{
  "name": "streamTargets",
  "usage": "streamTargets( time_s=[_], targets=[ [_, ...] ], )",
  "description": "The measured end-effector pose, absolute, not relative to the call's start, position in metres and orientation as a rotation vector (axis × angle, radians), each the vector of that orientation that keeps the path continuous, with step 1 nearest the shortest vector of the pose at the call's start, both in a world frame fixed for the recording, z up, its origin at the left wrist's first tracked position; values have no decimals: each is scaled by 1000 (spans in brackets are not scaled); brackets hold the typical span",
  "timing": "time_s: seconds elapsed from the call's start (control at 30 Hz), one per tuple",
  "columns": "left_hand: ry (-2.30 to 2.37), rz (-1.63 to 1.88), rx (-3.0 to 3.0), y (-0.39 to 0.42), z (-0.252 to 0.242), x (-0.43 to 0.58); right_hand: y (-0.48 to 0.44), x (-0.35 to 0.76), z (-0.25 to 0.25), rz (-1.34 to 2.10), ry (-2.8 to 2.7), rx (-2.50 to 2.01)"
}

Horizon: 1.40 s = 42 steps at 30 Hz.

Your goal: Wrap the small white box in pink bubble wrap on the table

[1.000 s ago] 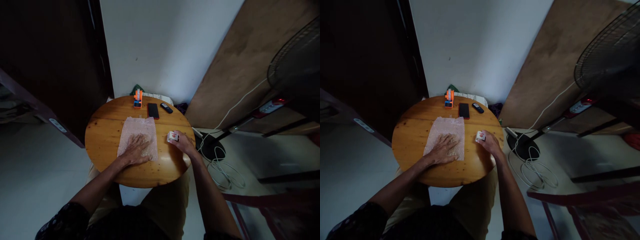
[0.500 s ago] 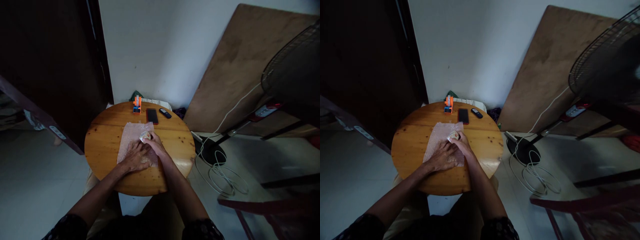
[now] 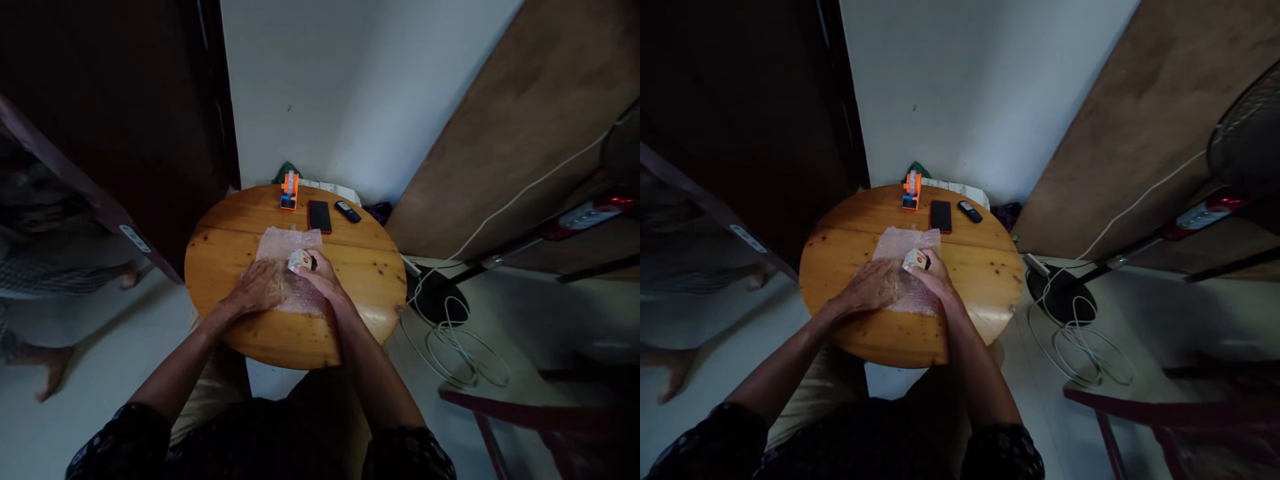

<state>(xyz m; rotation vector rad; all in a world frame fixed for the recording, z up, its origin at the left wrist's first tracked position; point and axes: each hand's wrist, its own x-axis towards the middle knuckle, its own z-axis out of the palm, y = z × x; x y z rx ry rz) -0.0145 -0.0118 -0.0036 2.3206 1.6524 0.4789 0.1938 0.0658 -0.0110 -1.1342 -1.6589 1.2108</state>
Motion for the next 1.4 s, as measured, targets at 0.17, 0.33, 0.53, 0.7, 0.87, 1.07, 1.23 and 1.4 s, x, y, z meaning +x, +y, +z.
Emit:
streamTargets(
  time_s=[0.17,0.33,0.53,0.7,0.87,1.07,1.23,1.4],
  targets=[
    [1701,455,2269,-20,-10,-13,60,195,-14,957,-1937,-1056],
    [1696,448,2252,-20,-9,-13,61,198,-15,1014,-1956,-1057],
    [1709,480,2249,-20,-11,-14,63,199,-19,1028,-1949,-1019],
    [1722,432,2237,-19,-10,-12,65,199,-22,1052,-1962,-950],
    [1711,480,2219,-22,-4,-14,66,201,-21,1034,-1990,-920],
    [1608,534,2357,-53,4,-25,56,200,-9,1037,-2017,-1008],
    [1555,459,2476,-66,15,-25,53,200,1,1084,-1983,-1045],
    [1512,412,2559,-59,14,-17,54,202,2,1111,-1960,-1063]
  ],
)
